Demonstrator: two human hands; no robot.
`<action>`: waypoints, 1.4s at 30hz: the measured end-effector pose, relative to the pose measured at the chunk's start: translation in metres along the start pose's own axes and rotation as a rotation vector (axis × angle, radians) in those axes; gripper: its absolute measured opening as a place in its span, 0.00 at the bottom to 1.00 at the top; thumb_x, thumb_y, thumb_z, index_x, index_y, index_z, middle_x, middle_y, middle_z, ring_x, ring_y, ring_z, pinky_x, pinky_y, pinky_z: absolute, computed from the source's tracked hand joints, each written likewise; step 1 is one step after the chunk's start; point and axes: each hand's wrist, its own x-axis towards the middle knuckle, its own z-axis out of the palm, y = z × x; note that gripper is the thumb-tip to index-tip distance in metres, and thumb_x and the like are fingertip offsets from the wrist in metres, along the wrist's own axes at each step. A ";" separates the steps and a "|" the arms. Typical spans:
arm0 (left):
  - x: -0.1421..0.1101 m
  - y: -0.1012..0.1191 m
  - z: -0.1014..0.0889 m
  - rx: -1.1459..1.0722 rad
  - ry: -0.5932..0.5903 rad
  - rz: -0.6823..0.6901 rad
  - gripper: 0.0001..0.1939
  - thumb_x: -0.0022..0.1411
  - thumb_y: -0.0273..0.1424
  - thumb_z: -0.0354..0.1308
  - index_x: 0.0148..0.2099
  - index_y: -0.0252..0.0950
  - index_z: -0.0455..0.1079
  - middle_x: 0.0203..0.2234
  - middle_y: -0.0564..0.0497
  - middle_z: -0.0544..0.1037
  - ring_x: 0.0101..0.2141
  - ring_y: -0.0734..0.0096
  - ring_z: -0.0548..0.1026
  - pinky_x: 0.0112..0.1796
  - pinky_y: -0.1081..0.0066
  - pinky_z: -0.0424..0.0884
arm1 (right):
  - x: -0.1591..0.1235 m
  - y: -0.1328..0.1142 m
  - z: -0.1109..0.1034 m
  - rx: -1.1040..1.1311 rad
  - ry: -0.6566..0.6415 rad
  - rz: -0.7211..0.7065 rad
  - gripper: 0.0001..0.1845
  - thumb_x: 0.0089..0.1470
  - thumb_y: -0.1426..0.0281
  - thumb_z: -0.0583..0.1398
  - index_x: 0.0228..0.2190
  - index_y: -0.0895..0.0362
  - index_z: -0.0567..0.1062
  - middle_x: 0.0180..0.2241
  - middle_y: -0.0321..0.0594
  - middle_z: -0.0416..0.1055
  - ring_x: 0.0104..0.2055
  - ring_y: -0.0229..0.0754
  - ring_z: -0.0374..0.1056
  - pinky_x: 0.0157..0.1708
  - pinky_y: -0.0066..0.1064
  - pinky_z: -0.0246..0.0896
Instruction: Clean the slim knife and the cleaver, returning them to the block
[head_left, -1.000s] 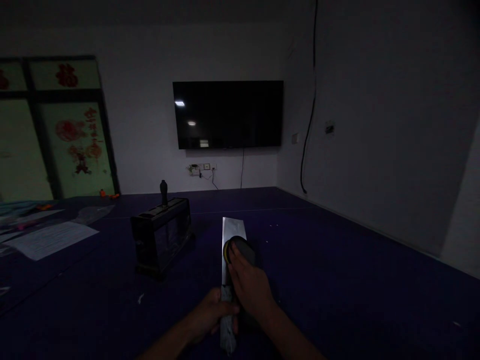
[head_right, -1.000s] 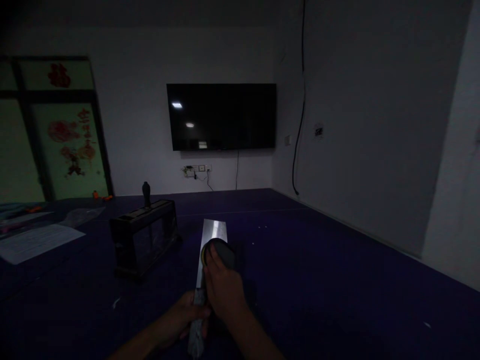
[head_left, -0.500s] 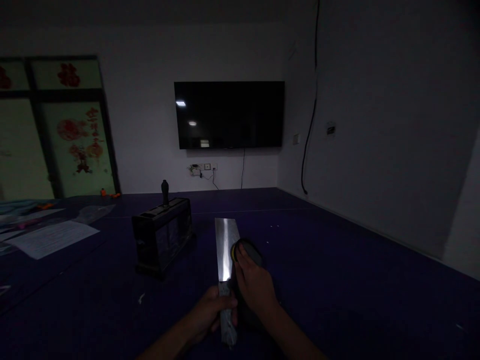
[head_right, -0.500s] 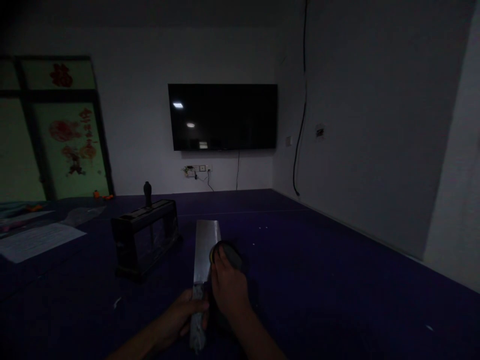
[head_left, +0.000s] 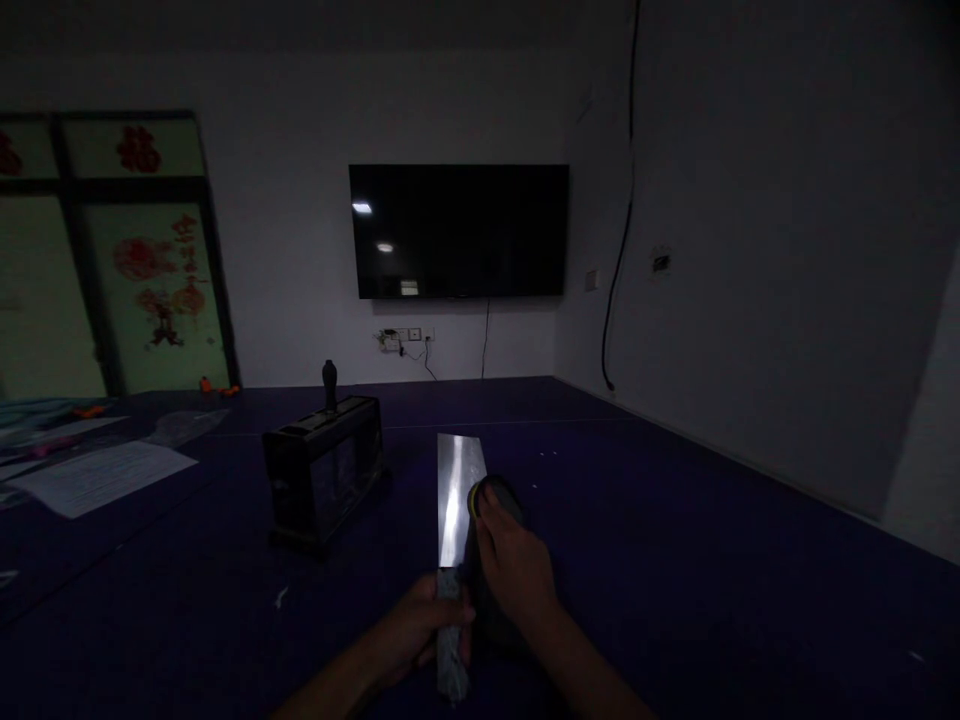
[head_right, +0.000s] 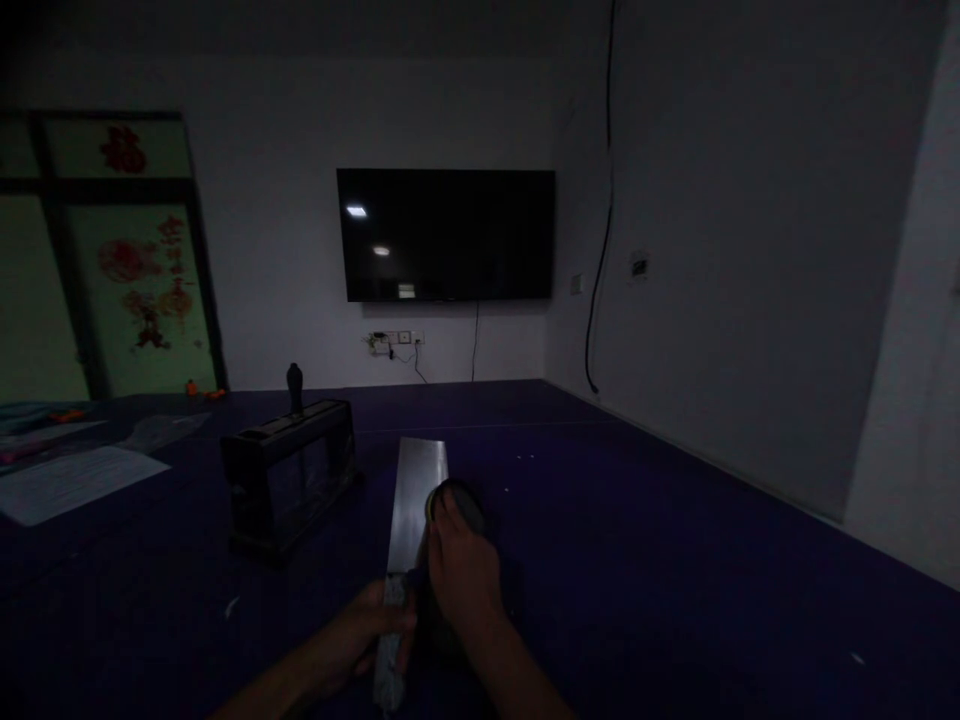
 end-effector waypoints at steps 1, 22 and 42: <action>0.000 0.000 0.000 0.001 -0.007 0.000 0.17 0.44 0.40 0.62 0.29 0.33 0.64 0.13 0.54 0.72 0.10 0.82 0.60 0.12 0.80 0.42 | 0.000 0.001 -0.001 0.003 0.008 0.000 0.24 0.60 0.72 0.43 0.55 0.62 0.64 0.59 0.48 0.56 0.55 0.45 0.62 0.49 0.36 0.63; 0.011 -0.015 -0.006 0.029 -0.116 -0.054 0.17 0.41 0.40 0.62 0.27 0.29 0.69 0.13 0.50 0.73 0.10 0.78 0.63 0.13 0.78 0.53 | -0.004 -0.012 -0.010 0.064 -0.085 -0.217 0.27 0.59 0.68 0.47 0.59 0.56 0.55 0.62 0.45 0.47 0.52 0.44 0.65 0.46 0.36 0.66; 0.007 -0.012 -0.002 0.032 -0.099 -0.026 0.16 0.43 0.40 0.62 0.27 0.32 0.66 0.12 0.52 0.71 0.10 0.80 0.61 0.12 0.80 0.49 | 0.000 -0.011 -0.010 -0.147 -0.140 -0.083 0.33 0.52 0.80 0.45 0.59 0.56 0.56 0.63 0.38 0.45 0.41 0.41 0.73 0.32 0.31 0.70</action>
